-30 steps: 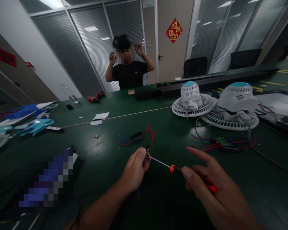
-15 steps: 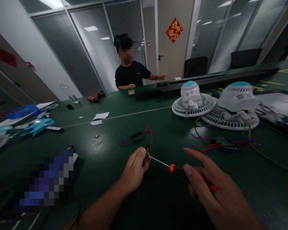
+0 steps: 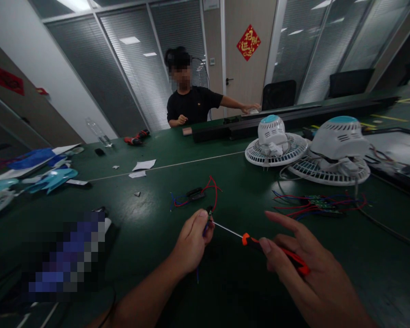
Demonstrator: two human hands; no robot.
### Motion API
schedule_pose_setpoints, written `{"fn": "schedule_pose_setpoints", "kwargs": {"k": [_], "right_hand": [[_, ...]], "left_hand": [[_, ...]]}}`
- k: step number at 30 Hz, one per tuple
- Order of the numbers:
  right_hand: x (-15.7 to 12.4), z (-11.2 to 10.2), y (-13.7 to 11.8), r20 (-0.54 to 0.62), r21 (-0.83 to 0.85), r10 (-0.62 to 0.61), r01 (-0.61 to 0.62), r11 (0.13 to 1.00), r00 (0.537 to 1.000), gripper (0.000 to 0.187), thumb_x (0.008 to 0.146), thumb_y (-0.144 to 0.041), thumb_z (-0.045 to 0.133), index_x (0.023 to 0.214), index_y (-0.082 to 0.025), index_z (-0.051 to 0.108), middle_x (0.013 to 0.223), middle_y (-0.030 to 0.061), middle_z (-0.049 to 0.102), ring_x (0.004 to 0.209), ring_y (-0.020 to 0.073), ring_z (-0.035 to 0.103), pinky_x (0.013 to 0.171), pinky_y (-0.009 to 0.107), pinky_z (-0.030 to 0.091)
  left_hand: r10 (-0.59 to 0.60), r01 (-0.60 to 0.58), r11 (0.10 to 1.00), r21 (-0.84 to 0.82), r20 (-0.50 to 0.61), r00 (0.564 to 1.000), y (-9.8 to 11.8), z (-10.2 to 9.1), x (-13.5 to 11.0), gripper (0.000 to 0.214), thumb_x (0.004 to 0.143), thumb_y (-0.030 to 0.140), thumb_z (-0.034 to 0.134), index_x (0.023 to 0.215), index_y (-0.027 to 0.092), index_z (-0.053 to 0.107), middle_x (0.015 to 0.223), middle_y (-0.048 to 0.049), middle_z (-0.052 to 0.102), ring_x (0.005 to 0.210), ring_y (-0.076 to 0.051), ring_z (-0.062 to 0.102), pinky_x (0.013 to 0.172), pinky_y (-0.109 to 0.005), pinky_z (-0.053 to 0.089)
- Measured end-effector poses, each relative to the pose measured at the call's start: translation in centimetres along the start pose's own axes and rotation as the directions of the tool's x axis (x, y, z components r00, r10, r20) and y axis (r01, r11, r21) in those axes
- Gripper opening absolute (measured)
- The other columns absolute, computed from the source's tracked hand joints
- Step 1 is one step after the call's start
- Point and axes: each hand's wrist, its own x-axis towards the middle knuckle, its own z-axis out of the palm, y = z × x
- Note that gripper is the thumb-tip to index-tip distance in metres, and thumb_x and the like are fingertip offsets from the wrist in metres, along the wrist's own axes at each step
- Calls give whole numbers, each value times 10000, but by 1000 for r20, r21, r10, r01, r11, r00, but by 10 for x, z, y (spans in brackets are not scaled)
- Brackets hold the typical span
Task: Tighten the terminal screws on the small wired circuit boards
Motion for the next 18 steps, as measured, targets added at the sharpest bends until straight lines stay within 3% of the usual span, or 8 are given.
{"fn": "schedule_pose_setpoints", "kwargs": {"k": [6, 10, 18], "right_hand": [[-3, -1, -1, 68, 115, 138, -145, 983, 988, 429, 907, -416, 270, 1266, -222, 401, 497, -50, 592, 392, 117, 549, 344, 211, 412], [-5, -1, 2, 102, 100, 168, -178, 979, 980, 442, 901, -426, 291, 1284, -223, 378, 480, -60, 569, 388, 115, 547, 337, 205, 410], [-1, 0, 2, 31, -10, -20, 20, 1000, 999, 365, 891, -353, 367, 1224, -208, 396, 503, -66, 558, 403, 108, 551, 389, 220, 410]], "left_hand": [[-8, 8, 1000, 5, -12, 1000, 1, 0, 0, 333, 721, 478, 559, 689, 146, 565, 621, 27, 484, 506, -76, 435, 449, -175, 339], [-17, 17, 1000, 27, 3, 1000, 2, 0, 0, 320, 739, 463, 539, 676, 150, 561, 570, 44, 453, 462, -66, 392, 420, -170, 301], [15, -16, 999, 50, 19, 1000, 3, 1, 0, 341, 761, 469, 514, 651, 149, 557, 552, 49, 419, 472, -68, 382, 428, -170, 291]]}}
